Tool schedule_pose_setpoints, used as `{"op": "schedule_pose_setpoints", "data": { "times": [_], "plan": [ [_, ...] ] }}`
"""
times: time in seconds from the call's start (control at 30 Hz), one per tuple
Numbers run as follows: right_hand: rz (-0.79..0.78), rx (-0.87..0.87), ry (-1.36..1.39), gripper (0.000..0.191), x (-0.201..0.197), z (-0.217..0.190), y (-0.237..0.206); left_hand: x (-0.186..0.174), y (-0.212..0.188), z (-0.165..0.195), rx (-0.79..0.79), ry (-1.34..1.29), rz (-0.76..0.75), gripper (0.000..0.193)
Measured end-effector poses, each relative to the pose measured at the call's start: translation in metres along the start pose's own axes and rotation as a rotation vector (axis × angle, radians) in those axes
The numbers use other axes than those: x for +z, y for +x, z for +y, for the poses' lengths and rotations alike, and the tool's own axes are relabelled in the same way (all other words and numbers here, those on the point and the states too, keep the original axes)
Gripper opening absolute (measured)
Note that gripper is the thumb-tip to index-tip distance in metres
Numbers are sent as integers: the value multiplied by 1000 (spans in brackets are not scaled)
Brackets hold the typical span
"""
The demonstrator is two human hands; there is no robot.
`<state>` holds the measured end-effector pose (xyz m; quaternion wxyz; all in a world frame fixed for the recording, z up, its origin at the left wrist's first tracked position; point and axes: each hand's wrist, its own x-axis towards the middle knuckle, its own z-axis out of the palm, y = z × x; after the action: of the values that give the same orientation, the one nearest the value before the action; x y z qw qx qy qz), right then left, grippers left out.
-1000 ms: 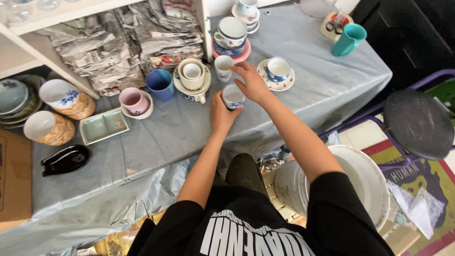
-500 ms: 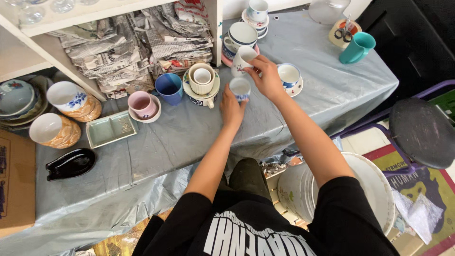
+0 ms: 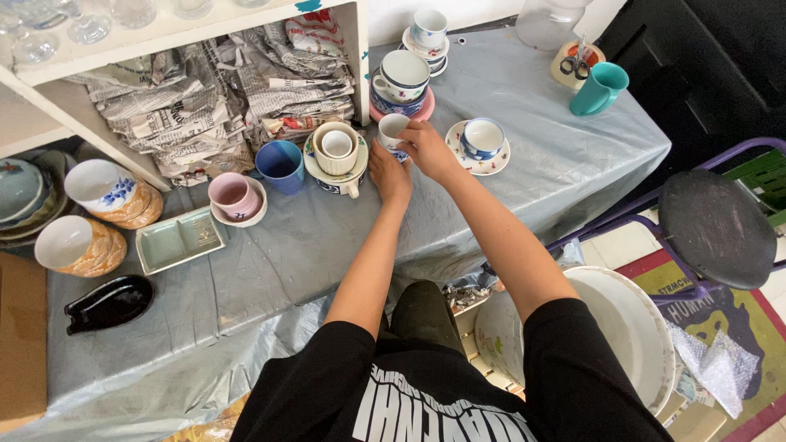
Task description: The person washes ceramic cups, mugs, and plates one at a time in a large basin of water, occasionally wiping them with a dark cloth, and places the cleaned pieces on the table and shelf. They continue washing more pieces and stacking cleaned cups together.
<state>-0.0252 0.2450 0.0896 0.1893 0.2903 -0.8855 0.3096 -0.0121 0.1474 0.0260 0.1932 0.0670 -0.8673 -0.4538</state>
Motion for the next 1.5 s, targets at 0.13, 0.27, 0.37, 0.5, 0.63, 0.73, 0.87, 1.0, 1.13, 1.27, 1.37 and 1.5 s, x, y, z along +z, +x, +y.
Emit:
{"op": "schedule_pose_setpoints", "data": {
  "times": [0.13,0.27,0.37,0.5,0.63,0.73,0.87,1.0,1.13,1.27,1.37,1.5],
  "plan": [
    [41,69,-65,28,-2,-3,-10,3,6,1,-10,39,17,101],
    [411,237,-385,49,-26,13,-27,7,10,-3,-2,59,28,107],
    [565,472,-538,94,-45,38,-51,10,-5,-8,36,34,-1,116],
    [357,684,-448,120,-43,62,-80,3,-57,-9,141,-32,-70,118],
    [359,639,-369,110,-45,68,-86,-11,-100,-5,263,-180,-27,108],
    [438,505,-169,105,-54,60,-99,-17,-114,-4,329,-277,-39,91],
    [518,233,-72,109,-77,20,-144,-8,-123,10,253,-599,-287,65],
    [505,468,219,108,-100,-37,-219,16,-149,43,-122,-953,-872,57],
    [544,405,181,105,-125,-71,-297,41,-207,70,39,-642,-901,43],
    [581,539,234,92,-136,-86,-383,71,-272,77,255,-464,-942,37],
    [804,1005,844,65,-129,-80,-448,101,-315,76,415,-463,-1029,43],
    [753,1172,218,47,-123,-45,-517,140,-376,68,605,-541,-1155,72]
  ]
}}
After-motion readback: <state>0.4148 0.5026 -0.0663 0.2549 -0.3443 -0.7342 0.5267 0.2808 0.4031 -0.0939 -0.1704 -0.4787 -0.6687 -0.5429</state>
